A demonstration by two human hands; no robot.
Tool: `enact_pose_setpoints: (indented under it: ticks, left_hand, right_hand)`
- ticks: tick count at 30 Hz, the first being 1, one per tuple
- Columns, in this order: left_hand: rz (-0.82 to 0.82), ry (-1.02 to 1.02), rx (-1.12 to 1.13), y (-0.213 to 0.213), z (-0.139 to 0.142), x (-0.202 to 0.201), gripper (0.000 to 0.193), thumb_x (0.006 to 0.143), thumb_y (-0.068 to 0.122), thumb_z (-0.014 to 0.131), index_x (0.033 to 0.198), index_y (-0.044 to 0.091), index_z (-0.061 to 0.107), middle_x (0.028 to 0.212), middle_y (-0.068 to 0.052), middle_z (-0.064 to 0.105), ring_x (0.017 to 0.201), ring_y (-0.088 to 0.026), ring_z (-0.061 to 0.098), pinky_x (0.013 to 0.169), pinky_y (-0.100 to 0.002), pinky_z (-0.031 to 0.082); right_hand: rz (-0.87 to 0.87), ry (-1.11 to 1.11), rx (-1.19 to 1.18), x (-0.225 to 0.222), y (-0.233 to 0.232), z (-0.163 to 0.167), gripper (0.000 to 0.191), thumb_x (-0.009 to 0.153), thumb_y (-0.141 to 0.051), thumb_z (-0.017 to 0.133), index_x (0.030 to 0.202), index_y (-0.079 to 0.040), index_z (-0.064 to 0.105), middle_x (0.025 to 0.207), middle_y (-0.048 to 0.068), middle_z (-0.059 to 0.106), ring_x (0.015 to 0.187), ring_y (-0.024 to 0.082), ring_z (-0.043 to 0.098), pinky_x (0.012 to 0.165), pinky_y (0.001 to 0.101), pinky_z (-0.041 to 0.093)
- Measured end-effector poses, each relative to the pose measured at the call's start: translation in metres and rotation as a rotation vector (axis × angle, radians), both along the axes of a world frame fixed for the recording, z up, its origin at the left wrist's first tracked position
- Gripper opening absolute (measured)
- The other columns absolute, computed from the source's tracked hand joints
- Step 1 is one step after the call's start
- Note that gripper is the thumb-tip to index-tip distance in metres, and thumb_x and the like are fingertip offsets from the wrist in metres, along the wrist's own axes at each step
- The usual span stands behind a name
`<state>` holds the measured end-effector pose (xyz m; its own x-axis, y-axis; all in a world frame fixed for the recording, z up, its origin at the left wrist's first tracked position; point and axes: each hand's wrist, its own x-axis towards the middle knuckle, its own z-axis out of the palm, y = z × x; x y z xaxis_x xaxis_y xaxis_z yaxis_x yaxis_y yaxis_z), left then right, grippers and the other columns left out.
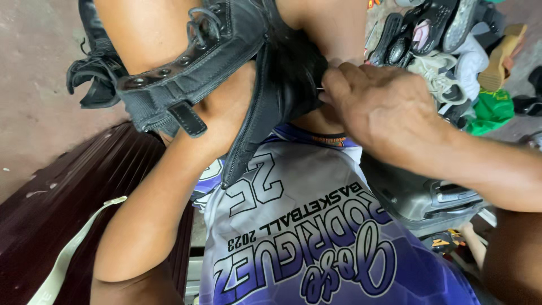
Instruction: The person sits on the floor of a shoe repair shop and hand-stitches a black boot with a needle and thread, pulling the thread tight, repositioning the boot on their lap, and working along the seam between the fabric upper and the sole.
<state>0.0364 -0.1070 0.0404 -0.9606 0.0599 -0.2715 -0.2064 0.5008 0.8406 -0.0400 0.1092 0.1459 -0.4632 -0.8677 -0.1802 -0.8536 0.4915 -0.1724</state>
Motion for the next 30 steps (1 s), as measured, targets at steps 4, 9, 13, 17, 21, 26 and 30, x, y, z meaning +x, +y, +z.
enact_pose_setpoints:
  ticks: [4, 9, 13, 17, 21, 26, 30]
  left_hand:
    - [-0.113, 0.151, -0.084, -0.005, -0.008, 0.004, 0.015, 0.092, 0.006, 0.06, 0.101, -0.004, 0.067, 0.09, -0.021, 0.066, 0.085, -0.033, 0.065, 0.075, -0.043, 0.051]
    - [-0.102, 0.311, -0.1, -0.005, -0.02, 0.002, 0.014, 0.096, 0.005, 0.06, 0.107, -0.002, 0.066, 0.091, -0.017, 0.065, 0.085, -0.028, 0.063, 0.075, -0.038, 0.05]
    - [-0.07, 0.136, 0.0, -0.015, -0.005, -0.005, 0.017, 0.101, 0.003, 0.059, 0.116, 0.001, 0.068, 0.088, -0.01, 0.064, 0.081, -0.018, 0.058, 0.072, -0.031, 0.047]
    - [-0.011, -0.104, 0.324, -0.034, 0.057, 0.01, 0.022, 0.106, 0.002, 0.058, 0.125, 0.004, 0.07, 0.085, -0.004, 0.064, 0.077, -0.008, 0.054, 0.069, -0.025, 0.045]
    - [0.436, -0.129, 0.152, -0.016, 0.131, 0.034, 0.017, 0.104, 0.004, 0.065, 0.119, 0.005, 0.072, 0.085, -0.001, 0.062, 0.076, -0.003, 0.054, 0.068, -0.02, 0.044]
    - [0.248, 0.203, -0.254, 0.027, 0.163, 0.025, 0.018, 0.095, 0.01, 0.078, 0.112, 0.003, 0.072, 0.098, -0.012, 0.067, 0.078, -0.019, 0.063, 0.067, -0.029, 0.05]
    - [-0.059, 0.427, -0.243, 0.07, 0.135, -0.007, 0.032, 0.086, 0.017, 0.082, 0.112, 0.003, 0.07, 0.109, -0.012, 0.068, 0.093, -0.027, 0.066, 0.065, -0.033, 0.053]
  right_hand:
    - [0.027, -0.061, 0.048, -0.01, 0.005, 0.006, 0.022, 0.097, -0.026, 0.069, 0.094, -0.006, 0.061, 0.086, 0.008, 0.067, 0.073, 0.026, 0.069, 0.055, 0.0398, 0.051]
    - [0.063, 0.221, 0.136, -0.021, 0.024, 0.009, 0.046, 0.092, -0.06, 0.072, 0.095, -0.015, 0.077, 0.067, 0.001, 0.067, 0.045, 0.02, 0.061, 0.039, 0.0325, 0.043]
    - [0.016, 0.304, 0.335, -0.037, 0.057, 0.019, 0.053, 0.091, -0.066, 0.065, 0.071, -0.017, 0.066, 0.052, -0.003, 0.053, 0.046, 0.014, 0.056, 0.047, 0.0288, 0.041]
    - [-0.137, 0.15, 0.205, -0.048, 0.089, 0.017, 0.047, 0.095, -0.054, 0.074, 0.075, -0.012, 0.068, 0.059, 0.001, 0.056, 0.053, 0.018, 0.058, 0.055, 0.0308, 0.044]
    - [-0.179, 0.018, -0.009, -0.039, 0.104, 0.004, 0.047, 0.097, -0.048, 0.082, 0.074, -0.01, 0.068, 0.065, 0.0, 0.064, 0.059, 0.018, 0.064, 0.059, 0.0322, 0.047]
    - [-0.182, -0.128, -0.17, -0.037, 0.098, 0.002, 0.045, 0.096, -0.044, 0.085, 0.074, -0.009, 0.065, 0.07, 0.002, 0.066, 0.063, 0.021, 0.066, 0.057, 0.0312, 0.046]
    - [-0.183, -0.137, -0.195, -0.042, 0.092, 0.004, 0.043, 0.081, -0.041, 0.084, 0.062, -0.009, 0.063, 0.05, 0.003, 0.053, 0.046, 0.023, 0.057, 0.045, 0.0382, 0.039]
